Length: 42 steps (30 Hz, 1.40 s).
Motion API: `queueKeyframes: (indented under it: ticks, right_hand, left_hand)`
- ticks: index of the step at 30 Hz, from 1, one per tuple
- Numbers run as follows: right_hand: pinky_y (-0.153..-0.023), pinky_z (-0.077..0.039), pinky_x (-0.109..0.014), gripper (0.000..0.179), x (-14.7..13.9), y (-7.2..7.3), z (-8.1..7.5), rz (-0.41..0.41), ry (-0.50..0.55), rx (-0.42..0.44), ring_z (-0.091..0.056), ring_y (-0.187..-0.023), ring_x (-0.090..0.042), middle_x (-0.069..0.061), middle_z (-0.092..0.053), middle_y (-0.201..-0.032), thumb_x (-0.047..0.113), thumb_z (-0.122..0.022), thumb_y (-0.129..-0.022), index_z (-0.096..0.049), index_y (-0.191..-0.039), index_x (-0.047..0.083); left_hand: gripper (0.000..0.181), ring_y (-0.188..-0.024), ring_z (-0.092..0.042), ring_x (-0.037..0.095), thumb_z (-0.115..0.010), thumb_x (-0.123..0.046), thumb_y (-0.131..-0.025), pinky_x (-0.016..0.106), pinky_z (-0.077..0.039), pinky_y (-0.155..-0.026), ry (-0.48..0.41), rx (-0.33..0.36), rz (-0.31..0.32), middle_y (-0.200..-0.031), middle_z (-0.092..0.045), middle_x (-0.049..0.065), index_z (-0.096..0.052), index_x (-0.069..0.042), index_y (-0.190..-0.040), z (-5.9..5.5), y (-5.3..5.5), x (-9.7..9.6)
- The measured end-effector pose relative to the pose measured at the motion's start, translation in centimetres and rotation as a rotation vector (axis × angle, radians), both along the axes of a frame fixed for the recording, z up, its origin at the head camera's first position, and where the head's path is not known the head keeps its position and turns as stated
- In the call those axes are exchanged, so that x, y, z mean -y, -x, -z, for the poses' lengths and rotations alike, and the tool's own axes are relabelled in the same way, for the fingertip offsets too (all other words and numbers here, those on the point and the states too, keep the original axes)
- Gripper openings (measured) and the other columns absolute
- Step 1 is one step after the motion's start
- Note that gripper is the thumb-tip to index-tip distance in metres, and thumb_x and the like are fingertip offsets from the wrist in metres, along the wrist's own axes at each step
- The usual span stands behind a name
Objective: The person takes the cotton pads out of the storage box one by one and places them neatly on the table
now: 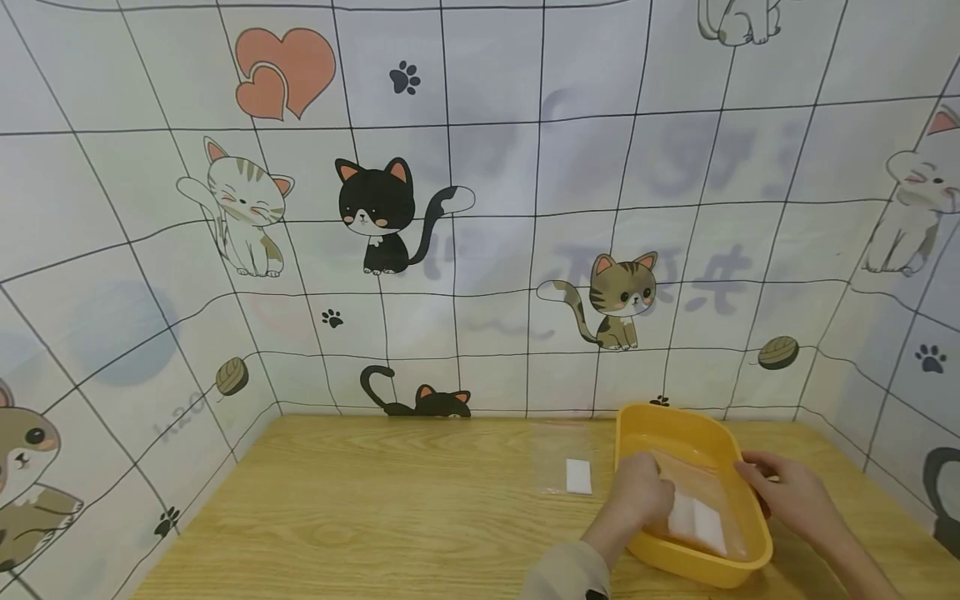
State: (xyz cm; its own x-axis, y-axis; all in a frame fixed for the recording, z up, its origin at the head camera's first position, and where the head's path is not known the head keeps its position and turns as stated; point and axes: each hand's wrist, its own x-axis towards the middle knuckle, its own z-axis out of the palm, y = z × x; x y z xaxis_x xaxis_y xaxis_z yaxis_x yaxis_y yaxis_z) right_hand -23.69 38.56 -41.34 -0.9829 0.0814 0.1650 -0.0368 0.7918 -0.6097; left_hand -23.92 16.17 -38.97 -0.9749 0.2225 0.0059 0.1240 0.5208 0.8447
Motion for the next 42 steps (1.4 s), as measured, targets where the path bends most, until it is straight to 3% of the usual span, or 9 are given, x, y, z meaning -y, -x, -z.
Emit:
queueKeyframes:
  ticks: [7, 15, 19, 29, 37, 42]
  right_hand:
    - [-0.058, -0.054, -0.028, 0.056, 0.0, 0.1, 0.2, 0.002, -0.003, -0.002, -0.064, -0.074, -0.016, -0.017, -0.071, -0.097, 0.030, -0.052, -0.106, -0.051, -0.128, -0.021]
    - [-0.060, -0.052, -0.027, 0.057, -0.1, 0.1, 0.0, 0.005, -0.035, -0.003, -0.063, -0.077, -0.019, -0.015, -0.071, -0.097, 0.033, -0.053, -0.106, -0.053, -0.127, -0.020]
    - [-0.059, -0.053, -0.028, 0.058, 0.0, 0.0, 0.0, 0.006, -0.014, 0.008, -0.062, -0.074, -0.018, -0.015, -0.071, -0.097, 0.033, -0.052, -0.106, -0.052, -0.128, -0.021]
    - [-0.057, -0.054, -0.028, 0.056, 0.1, 0.1, 0.0, 0.012, -0.016, -0.001, -0.063, -0.077, -0.019, -0.015, -0.070, -0.096, 0.031, -0.052, -0.106, -0.052, -0.128, -0.021]
    - [-0.058, -0.053, -0.027, 0.056, 0.0, 0.2, -0.1, 0.015, -0.029, -0.003, -0.064, -0.080, -0.021, -0.014, -0.071, -0.097, 0.033, -0.052, -0.106, -0.054, -0.128, -0.018]
    - [-0.058, -0.053, -0.027, 0.055, 0.0, 0.2, 0.0, 0.010, -0.040, -0.010, -0.064, -0.081, -0.022, -0.016, -0.071, -0.098, 0.033, -0.053, -0.106, -0.055, -0.127, -0.019]
  left_hand:
    - [0.013, -0.048, -0.055, 0.012, -0.072, -0.003, -0.092, 0.022, -0.045, -0.047, -0.129, 0.053, -0.005, -0.057, -0.056, 0.002, -0.066, -0.002, -0.081, 0.1, 0.2, -0.3]
    - [0.011, -0.064, -0.054, 0.007, -0.073, -0.004, -0.090, 0.023, -0.048, -0.057, -0.055, -0.088, -0.027, -0.072, -0.060, -0.004, -0.070, -0.006, -0.080, 0.4, 0.5, -0.3]
    - [0.012, -0.063, -0.054, 0.006, -0.073, -0.003, -0.089, 0.022, -0.048, -0.056, -0.067, -0.108, -0.037, -0.071, -0.061, -0.005, -0.071, -0.007, -0.078, 0.5, 0.6, -0.3]
    - [0.017, -0.055, -0.049, 0.005, -0.073, 0.001, -0.088, 0.020, -0.045, -0.050, -0.198, -0.128, -0.028, -0.064, -0.055, -0.007, -0.068, -0.008, -0.075, 0.6, 0.7, -0.1]
    - [0.016, -0.056, -0.055, 0.002, -0.070, 0.004, -0.091, 0.018, -0.048, -0.052, -0.379, -0.093, 0.001, -0.067, -0.060, -0.007, -0.070, -0.008, -0.080, 0.5, 1.1, 0.4]
    - [0.017, -0.057, -0.055, 0.002, -0.069, 0.004, -0.091, 0.016, -0.049, -0.053, -0.430, -0.097, -0.007, -0.069, -0.059, -0.008, -0.070, -0.009, -0.081, 0.2, 1.3, 0.7]
